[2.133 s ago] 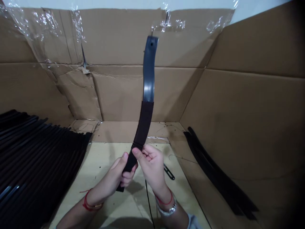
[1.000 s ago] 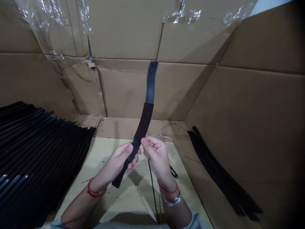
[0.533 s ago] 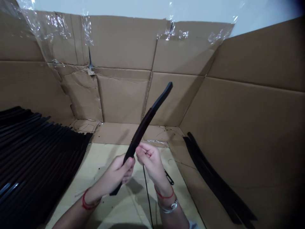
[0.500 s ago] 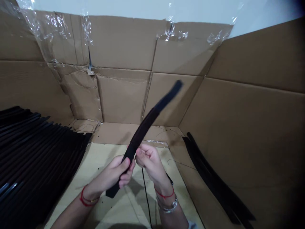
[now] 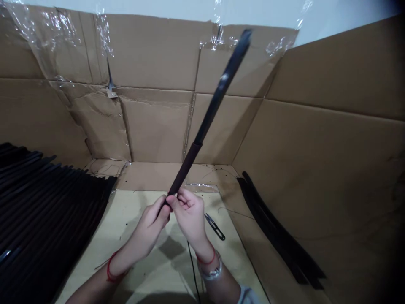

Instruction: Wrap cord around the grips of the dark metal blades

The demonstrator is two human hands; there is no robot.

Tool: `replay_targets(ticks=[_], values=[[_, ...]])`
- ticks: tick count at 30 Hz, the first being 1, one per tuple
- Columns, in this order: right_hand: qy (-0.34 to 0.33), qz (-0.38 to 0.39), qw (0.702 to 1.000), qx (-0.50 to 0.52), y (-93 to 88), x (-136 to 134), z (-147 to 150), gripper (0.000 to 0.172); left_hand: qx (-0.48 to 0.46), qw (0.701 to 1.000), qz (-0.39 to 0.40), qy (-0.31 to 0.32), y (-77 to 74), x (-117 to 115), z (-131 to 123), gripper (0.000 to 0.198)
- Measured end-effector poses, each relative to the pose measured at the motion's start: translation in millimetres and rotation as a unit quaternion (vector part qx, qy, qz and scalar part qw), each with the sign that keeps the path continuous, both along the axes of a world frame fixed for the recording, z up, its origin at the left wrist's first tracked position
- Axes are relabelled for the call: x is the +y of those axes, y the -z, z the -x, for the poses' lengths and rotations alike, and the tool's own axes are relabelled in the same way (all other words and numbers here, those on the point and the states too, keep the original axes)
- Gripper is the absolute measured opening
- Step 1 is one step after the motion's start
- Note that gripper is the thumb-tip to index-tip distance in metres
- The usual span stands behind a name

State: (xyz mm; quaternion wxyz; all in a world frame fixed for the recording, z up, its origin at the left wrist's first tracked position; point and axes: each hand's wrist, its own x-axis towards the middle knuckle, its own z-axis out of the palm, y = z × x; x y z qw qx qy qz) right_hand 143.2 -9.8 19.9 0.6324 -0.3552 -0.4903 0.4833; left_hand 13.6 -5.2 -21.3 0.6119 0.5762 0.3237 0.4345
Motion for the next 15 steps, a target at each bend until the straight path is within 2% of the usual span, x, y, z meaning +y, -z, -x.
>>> replay_targets(ticks=[1, 2, 3, 4, 5, 6, 7, 8, 9, 11, 12, 13, 15], values=[[-0.017, 0.002, 1.000, -0.012, -0.3, -2.4, 0.5, 0.034, -0.013, 0.998, 0.050, 0.043, -1.3, -1.8, 1.8, 0.049], [-0.032, 0.005, 0.999, -0.026, -0.2, -4.2, 0.5, 0.032, -0.020, 0.988, 0.106, 0.112, -2.7, -2.7, 3.2, 0.053], [-0.035, 0.005, 0.999, -0.041, 0.3, -5.3, 0.1, 0.031, -0.020, 0.976, 0.142, 0.164, -4.0, -2.8, 3.9, 0.056], [-0.025, 0.004, 0.998, -0.053, 1.2, -5.5, -0.6, 0.031, -0.013, 0.971, 0.149, 0.187, -5.0, -1.8, 3.7, 0.058], [-0.004, 0.002, 0.998, -0.057, 2.2, -4.8, -1.4, 0.031, -0.004, 0.983, 0.113, 0.145, -5.6, -0.3, 2.6, 0.055], [0.018, 0.000, 0.998, -0.053, 3.3, -3.6, -2.5, 0.032, 0.005, 0.996, 0.057, 0.070, -5.6, 1.5, 0.9, 0.051], [0.025, 0.000, 0.999, -0.046, 4.2, -2.1, -3.8, 0.033, 0.011, 1.000, 0.004, -0.011, -5.0, 3.1, -0.9, 0.047], [0.006, 0.005, 0.999, -0.038, 4.8, -0.6, -5.3, 0.035, 0.008, 0.998, -0.016, -0.057, -3.9, 4.1, -2.4, 0.045], [-0.037, 0.014, 0.999, -0.033, 5.0, 0.8, -7.0, 0.038, -0.002, 0.999, -0.001, -0.051, -2.5, 4.5, -3.4, 0.045], [-0.132, 0.032, 0.991, -0.020, 4.7, 2.9, -9.8, 0.044, -0.033, 0.994, 0.076, 0.066, 0.4, 3.5, -3.8, 0.053], [-0.151, 0.037, 0.988, -0.014, 4.3, 3.9, -10.3, 0.044, -0.043, 0.987, 0.096, 0.120, 1.3, 2.4, -3.8, 0.055], [-0.137, 0.035, 0.990, -0.006, 4.0, 4.9, -10.2, 0.041, -0.048, 0.983, 0.095, 0.149, 1.6, 1.3, -3.9, 0.057], [-0.041, 0.015, 0.999, 0.008, 3.4, 6.9, -8.2, 0.035, -0.029, 0.999, 0.016, 0.039, 0.4, -1.2, -4.7, 0.048]])
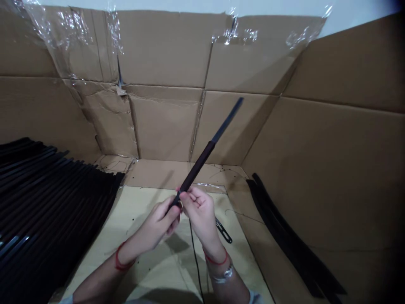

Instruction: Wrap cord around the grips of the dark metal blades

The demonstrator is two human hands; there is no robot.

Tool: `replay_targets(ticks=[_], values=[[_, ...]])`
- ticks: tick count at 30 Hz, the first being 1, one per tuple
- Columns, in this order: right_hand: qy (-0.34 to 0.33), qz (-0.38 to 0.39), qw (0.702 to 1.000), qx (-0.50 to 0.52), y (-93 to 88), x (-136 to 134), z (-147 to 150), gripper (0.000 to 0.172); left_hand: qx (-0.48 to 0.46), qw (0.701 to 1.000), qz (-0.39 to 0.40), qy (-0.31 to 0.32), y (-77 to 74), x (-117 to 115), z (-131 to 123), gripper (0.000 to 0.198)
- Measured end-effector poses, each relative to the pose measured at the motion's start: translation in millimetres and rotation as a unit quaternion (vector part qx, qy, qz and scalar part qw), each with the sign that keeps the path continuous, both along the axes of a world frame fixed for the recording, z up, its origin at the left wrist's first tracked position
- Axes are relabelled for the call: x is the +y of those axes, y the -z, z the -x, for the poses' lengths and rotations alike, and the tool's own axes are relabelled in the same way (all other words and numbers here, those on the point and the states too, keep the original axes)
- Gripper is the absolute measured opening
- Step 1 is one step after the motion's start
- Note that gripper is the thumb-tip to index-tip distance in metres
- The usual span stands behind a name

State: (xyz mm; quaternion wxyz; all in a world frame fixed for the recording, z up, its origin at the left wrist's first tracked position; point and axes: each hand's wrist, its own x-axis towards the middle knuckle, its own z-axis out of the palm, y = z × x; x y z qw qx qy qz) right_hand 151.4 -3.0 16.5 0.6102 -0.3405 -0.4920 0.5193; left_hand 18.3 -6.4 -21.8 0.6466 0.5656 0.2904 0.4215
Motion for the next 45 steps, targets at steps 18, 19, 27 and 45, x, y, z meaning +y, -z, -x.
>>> replay_targets(ticks=[18, 19, 27, 45], values=[[0.065, -0.003, 0.997, -0.045, -3.4, -6.4, 7.9, 0.029, -0.001, 0.999, 0.030, -0.025, -9.5, 4.1, 9.6, 0.061], [0.061, -0.004, 0.997, -0.048, -4.4, -8.7, 8.0, 0.028, 0.010, 0.998, 0.032, -0.048, -11.1, 1.9, 10.7, 0.059], [0.063, -0.033, 0.992, -0.108, -5.0, -14.8, 0.7, 0.028, 0.018, 0.999, -0.016, -0.035, -12.5, 0.6, 3.5, 0.052], [0.002, -0.024, 0.996, -0.090, -3.3, -4.0, -4.6, 0.032, -0.077, 0.989, 0.026, 0.123, -3.1, 21.8, 8.0, 0.051]])
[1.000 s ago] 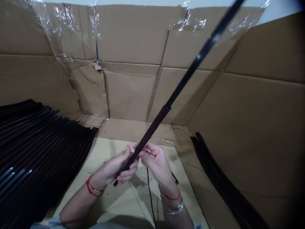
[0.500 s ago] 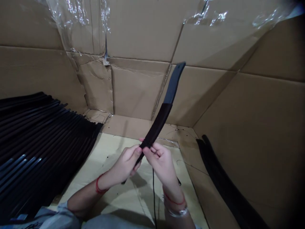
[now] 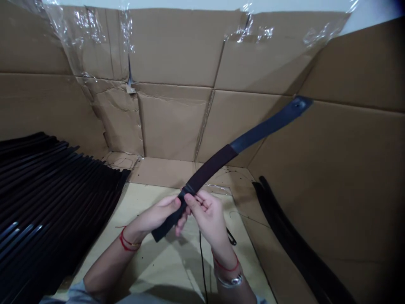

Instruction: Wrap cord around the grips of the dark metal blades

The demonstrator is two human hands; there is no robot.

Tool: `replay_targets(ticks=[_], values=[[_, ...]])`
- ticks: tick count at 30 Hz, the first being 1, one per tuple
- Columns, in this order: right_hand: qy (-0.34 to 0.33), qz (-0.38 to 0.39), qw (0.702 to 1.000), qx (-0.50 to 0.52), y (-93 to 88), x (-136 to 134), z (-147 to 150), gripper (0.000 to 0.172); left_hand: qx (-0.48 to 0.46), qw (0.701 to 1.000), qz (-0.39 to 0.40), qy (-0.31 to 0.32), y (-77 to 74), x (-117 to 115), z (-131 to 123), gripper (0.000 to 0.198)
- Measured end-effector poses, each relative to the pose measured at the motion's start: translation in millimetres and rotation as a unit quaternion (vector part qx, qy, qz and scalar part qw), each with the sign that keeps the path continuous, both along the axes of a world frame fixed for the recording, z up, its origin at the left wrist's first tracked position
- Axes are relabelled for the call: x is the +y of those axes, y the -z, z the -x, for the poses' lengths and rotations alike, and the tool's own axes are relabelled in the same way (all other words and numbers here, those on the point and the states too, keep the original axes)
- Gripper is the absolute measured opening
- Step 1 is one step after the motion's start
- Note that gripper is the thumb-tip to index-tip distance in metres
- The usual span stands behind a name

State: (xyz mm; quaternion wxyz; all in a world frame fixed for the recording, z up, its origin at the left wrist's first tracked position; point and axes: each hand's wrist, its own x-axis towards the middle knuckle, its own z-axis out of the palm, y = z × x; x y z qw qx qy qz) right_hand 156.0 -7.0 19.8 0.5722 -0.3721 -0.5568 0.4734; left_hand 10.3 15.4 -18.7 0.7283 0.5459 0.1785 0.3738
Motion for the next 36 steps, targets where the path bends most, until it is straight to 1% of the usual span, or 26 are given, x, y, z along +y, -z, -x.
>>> replay_targets(ticks=[1, 2, 3, 5, 6, 7, 8, 9, 10, 11, 12, 14, 15, 16, 17, 19, 21, 25, 27, 29, 30, 31, 34, 35, 36], values=[[-0.002, 0.000, 1.000, 0.007, 0.8, 1.3, 0.4, 0.032, 0.022, 0.999, -0.006, -0.044, -1.8, 0.4, 2.6, 0.048], [-0.028, 0.005, 1.000, 0.013, 1.5, 2.8, 0.6, 0.033, 0.037, 0.996, 0.000, -0.076, -3.5, -0.8, 4.9, 0.046], [-0.068, 0.010, 0.997, 0.018, 2.2, 4.3, 0.8, 0.035, 0.041, 0.995, 0.017, -0.085, -4.7, -3.2, 6.6, 0.045], [-0.138, 0.015, 0.990, 0.023, 3.5, 5.8, 1.7, 0.039, 0.038, 0.996, 0.079, -0.021, -5.3, -10.1, 7.4, 0.050], [-0.142, 0.014, 0.990, 0.023, 4.3, 5.6, 2.8, 0.038, 0.027, 0.995, 0.094, 0.015, -4.9, -13.5, 6.4, 0.052], [-0.111, 0.009, 0.994, 0.019, 5.2, 4.8, 4.4, 0.036, 0.026, 0.996, 0.081, 0.010, -4.3, -16.5, 4.6, 0.053], [-0.054, 0.000, 0.998, 0.014, 6.2, 3.6, 6.3, 0.032, 0.027, 0.998, 0.061, -0.017, -3.9, -18.8, 2.4, 0.051], [0.011, -0.010, 1.000, 0.006, 7.0, 2.2, 8.2, 0.029, 0.034, 0.997, 0.038, -0.061, -3.8, -20.6, 0.3, 0.048], [0.057, -0.017, 0.998, -0.003, 7.4, 0.8, 9.9, 0.027, 0.042, 0.994, 0.027, -0.100, -4.2, -22.0, -1.5, 0.045], [0.072, -0.017, 0.997, -0.013, 7.1, -0.6, 10.8, 0.026, 0.047, 0.991, 0.035, -0.121, -4.9, -23.1, -2.8, 0.043], [0.056, -0.011, 0.998, -0.019, 6.0, -1.8, 11.1, 0.026, 0.043, 0.990, 0.062, -0.119, -5.9, -24.0, -3.5, 0.042], [-0.016, 0.012, 1.000, -0.014, 2.0, -4.0, 9.9, 0.024, 0.015, 0.989, 0.137, -0.060, -8.3, -25.4, -3.8, 0.045], [-0.037, 0.019, 0.999, -0.003, -0.4, -5.1, 9.0, 0.024, -0.002, 0.986, 0.165, -0.032, -9.3, -25.9, -3.8, 0.047], [-0.039, 0.021, 0.999, 0.009, -2.6, -6.4, 8.6, 0.023, -0.017, 0.983, 0.183, -0.016, -10.2, -26.3, -3.9, 0.050], [-0.024, 0.018, 0.999, 0.022, -4.3, -7.8, 8.7, 0.023, -0.029, 0.981, 0.191, -0.011, -10.8, -26.6, -4.2, 0.052], [0.020, 0.013, 0.999, 0.042, -5.5, -11.3, 11.2, 0.024, -0.036, 0.980, 0.194, -0.018, -11.2, -27.2, -5.1, 0.055], [0.043, 0.019, 0.998, 0.052, -4.3, -15.1, 15.9, 0.023, -0.027, 0.980, 0.195, -0.038, -10.0, -27.8, -6.0, 0.057], [0.053, 0.021, 0.996, 0.062, -2.5, -21.0, 22.7, 0.024, 0.017, 0.981, 0.176, -0.081, -1.7, -30.8, -9.0, 0.059], [0.066, 0.011, 0.995, 0.072, -3.9, -22.3, 21.5, 0.024, 0.033, 0.981, 0.156, -0.107, 3.1, -33.7, -11.2, 0.060], [0.067, 0.008, 0.995, 0.077, -6.2, -22.1, 17.1, 0.024, 0.034, 0.981, 0.148, -0.116, 4.8, -36.0, -12.4, 0.060], [0.062, 0.008, 0.995, 0.077, -7.4, -21.5, 14.1, 0.025, 0.028, 0.983, 0.148, -0.104, 4.0, -36.1, -12.1, 0.059], [0.054, 0.009, 0.996, 0.076, -8.5, -20.5, 11.0, 0.025, 0.022, 0.986, 0.148, -0.078, 2.4, -35.4, -11.1, 0.058], [0.005, 0.015, 0.998, 0.055, -10.0, -16.5, 3.1, 0.027, 0.000, 0.987, 0.152, 0.048, -4.9, -28.5, -5.3, 0.055], [-0.010, 0.020, 0.999, 0.046, -9.9, -15.2, 1.6, 0.027, -0.007, 0.984, 0.155, 0.086, -7.0, -25.7, -3.3, 0.056], [-0.019, 0.025, 0.999, 0.039, -9.7, -14.2, 0.9, 0.028, -0.014, 0.981, 0.157, 0.111, -8.3, -23.3, -1.6, 0.057]])
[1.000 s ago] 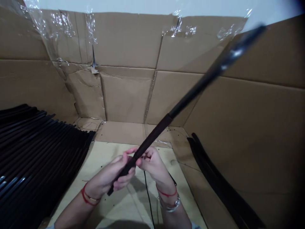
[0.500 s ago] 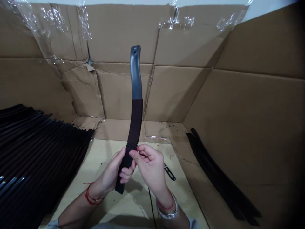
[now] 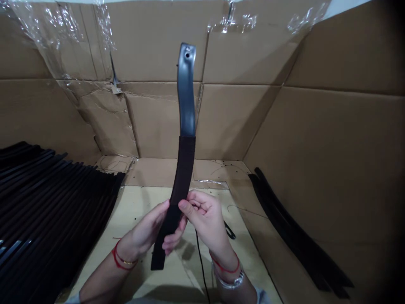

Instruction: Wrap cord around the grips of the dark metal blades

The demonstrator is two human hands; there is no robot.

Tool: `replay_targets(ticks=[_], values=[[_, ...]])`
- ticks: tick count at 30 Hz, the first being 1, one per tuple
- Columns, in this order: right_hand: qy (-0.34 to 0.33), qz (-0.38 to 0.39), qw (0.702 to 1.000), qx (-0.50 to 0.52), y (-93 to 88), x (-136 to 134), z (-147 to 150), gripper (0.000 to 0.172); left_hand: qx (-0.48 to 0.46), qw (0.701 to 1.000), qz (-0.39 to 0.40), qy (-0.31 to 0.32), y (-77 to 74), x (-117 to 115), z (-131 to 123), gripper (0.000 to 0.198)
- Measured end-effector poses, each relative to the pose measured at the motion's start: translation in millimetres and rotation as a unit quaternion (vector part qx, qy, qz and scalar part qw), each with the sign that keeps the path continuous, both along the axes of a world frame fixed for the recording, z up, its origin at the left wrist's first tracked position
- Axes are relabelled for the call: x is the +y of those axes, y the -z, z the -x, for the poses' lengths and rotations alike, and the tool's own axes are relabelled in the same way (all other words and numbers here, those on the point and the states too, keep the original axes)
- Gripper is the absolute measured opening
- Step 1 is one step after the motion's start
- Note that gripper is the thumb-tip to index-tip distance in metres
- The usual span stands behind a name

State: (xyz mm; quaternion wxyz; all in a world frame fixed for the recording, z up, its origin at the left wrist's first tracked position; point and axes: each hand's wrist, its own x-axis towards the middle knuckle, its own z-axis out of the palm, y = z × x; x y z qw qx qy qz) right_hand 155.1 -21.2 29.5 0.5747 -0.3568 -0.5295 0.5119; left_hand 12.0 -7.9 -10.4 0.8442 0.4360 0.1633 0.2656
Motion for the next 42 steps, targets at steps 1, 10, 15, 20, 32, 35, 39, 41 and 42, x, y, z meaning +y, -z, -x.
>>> replay_targets(ticks=[1, 10, 15, 20, 32, 35, 39, 41, 42], values=[[-0.003, 0.003, 1.000, -0.007, 0.4, 0.6, -0.1, 0.028, -0.012, 1.000, 0.004, 0.011, -0.6, 1.7, 1.1, 0.058], [0.058, -0.016, 0.998, 0.004, 3.1, -8.6, 13.0, 0.026, -0.052, 0.998, 0.020, -0.005, 6.2, -4.9, -4.0, 0.060], [0.068, -0.022, 0.997, 0.016, 8.0, 0.6, 9.1, 0.032, -0.002, 0.999, 0.000, -0.048, -6.4, -0.2, 5.5, 0.058], [-0.066, 0.013, 0.997, 0.047, 11.0, 14.1, -5.5, 0.035, 0.006, 0.994, -0.012, -0.104, -16.7, -3.7, 13.6, 0.046], [0.014, -0.035, 0.999, 0.003, 11.7, 18.0, -3.7, 0.039, 0.067, 0.971, -0.111, -0.200, 9.0, 9.8, 0.5, 0.050], [-0.057, -0.023, 0.998, 0.004, 10.9, 16.1, -3.9, 0.042, 0.010, 0.993, -0.060, -0.102, 8.1, 3.4, 2.8, 0.056], [-0.023, -0.035, 0.999, -0.006, 12.1, 16.4, -1.9, 0.041, -0.005, 0.999, -0.036, -0.004, 7.6, 2.4, -0.3, 0.057], [0.036, -0.042, 0.998, -0.010, 12.7, 17.2, -1.8, 0.040, 0.031, 0.983, -0.092, -0.158, 6.8, 3.3, -2.7, 0.047], [0.022, -0.037, 0.999, -0.006, 13.0, 17.4, -2.4, 0.040, 0.041, 0.975, -0.101, -0.192, 6.4, 3.4, -3.0, 0.043]])
